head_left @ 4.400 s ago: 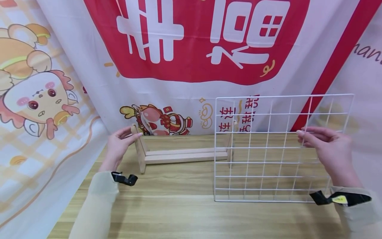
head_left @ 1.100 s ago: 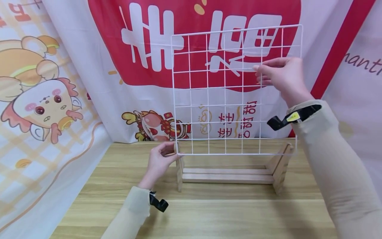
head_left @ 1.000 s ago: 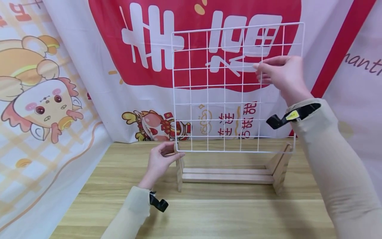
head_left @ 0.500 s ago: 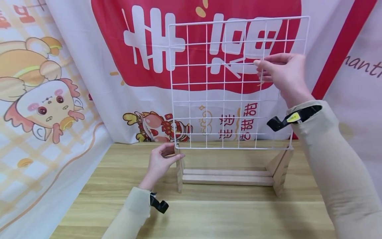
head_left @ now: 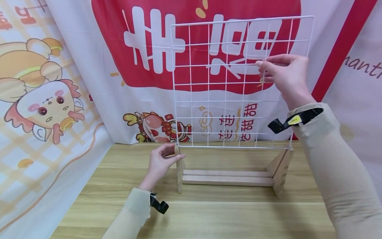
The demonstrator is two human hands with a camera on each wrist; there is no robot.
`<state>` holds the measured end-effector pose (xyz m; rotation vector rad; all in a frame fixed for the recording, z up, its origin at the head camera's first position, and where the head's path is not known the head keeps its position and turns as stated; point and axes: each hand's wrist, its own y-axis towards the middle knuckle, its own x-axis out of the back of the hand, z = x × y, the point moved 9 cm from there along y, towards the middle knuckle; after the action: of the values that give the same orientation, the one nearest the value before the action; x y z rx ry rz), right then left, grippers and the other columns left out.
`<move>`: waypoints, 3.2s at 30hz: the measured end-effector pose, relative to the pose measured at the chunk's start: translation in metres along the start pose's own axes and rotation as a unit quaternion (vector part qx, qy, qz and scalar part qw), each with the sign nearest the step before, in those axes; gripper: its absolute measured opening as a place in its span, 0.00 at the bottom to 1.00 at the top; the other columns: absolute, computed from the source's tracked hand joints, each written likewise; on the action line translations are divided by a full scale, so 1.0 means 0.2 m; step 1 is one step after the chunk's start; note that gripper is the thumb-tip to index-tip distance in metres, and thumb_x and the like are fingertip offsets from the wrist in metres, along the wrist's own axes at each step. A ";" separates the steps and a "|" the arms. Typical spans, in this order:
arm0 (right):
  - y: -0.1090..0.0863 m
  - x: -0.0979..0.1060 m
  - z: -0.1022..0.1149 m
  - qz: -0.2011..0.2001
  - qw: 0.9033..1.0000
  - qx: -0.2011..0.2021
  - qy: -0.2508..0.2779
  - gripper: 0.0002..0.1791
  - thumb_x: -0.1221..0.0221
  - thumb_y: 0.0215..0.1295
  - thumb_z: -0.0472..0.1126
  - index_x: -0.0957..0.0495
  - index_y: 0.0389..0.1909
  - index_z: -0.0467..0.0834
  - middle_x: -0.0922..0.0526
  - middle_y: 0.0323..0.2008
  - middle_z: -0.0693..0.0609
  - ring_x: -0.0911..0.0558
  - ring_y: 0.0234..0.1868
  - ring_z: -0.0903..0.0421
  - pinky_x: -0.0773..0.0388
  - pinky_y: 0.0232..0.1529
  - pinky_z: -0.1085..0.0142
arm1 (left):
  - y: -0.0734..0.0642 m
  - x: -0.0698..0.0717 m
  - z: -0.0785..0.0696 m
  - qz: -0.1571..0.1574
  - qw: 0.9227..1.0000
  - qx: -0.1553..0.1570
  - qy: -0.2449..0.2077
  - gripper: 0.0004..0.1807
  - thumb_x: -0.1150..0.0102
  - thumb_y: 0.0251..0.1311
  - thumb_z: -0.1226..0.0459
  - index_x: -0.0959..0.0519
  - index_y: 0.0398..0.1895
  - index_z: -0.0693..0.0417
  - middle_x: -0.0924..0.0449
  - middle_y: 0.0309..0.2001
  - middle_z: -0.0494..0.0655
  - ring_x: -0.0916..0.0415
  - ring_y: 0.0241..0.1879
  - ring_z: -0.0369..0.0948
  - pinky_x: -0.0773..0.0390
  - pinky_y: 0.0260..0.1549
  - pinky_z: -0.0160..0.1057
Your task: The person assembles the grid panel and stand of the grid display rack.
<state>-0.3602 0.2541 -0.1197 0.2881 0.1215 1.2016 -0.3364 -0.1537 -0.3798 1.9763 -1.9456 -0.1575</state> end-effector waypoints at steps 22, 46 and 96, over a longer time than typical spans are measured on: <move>-0.10 0.03 0.02 -0.006 0.999 0.030 0.021 0.41 0.23 0.35 0.65 0.14 0.54 0.49 0.16 0.54 0.50 0.14 0.48 0.53 0.17 0.47 0.69 | 0.01 0.00 0.00 -0.004 1.000 -0.011 0.004 0.26 0.18 0.48 0.60 0.16 0.51 0.54 0.14 0.45 0.50 0.16 0.46 0.46 0.14 0.45 0.38; -0.22 0.08 0.01 -0.014 0.998 0.030 0.052 0.39 0.21 0.36 0.61 0.14 0.53 0.48 0.14 0.50 0.48 0.13 0.45 0.53 0.17 0.45 0.72 | 0.00 -0.01 0.00 -0.007 1.000 -0.011 -0.002 0.25 0.18 0.48 0.62 0.16 0.50 0.54 0.15 0.44 0.51 0.16 0.45 0.47 0.14 0.44 0.39; -0.41 -0.08 -0.10 -0.005 0.994 0.088 0.066 0.30 0.24 0.50 0.56 0.13 0.53 0.47 0.12 0.47 0.48 0.12 0.42 0.53 0.16 0.44 0.70 | 0.00 0.20 -0.02 -0.030 0.999 -0.041 -0.018 0.34 0.19 0.49 0.63 0.20 0.61 0.53 0.16 0.53 0.52 0.17 0.51 0.47 0.17 0.51 0.38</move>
<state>-0.2976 0.2154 -0.1630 0.3619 0.3441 1.2013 -0.3338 -0.1919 -0.3689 1.9933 -1.8717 -0.2849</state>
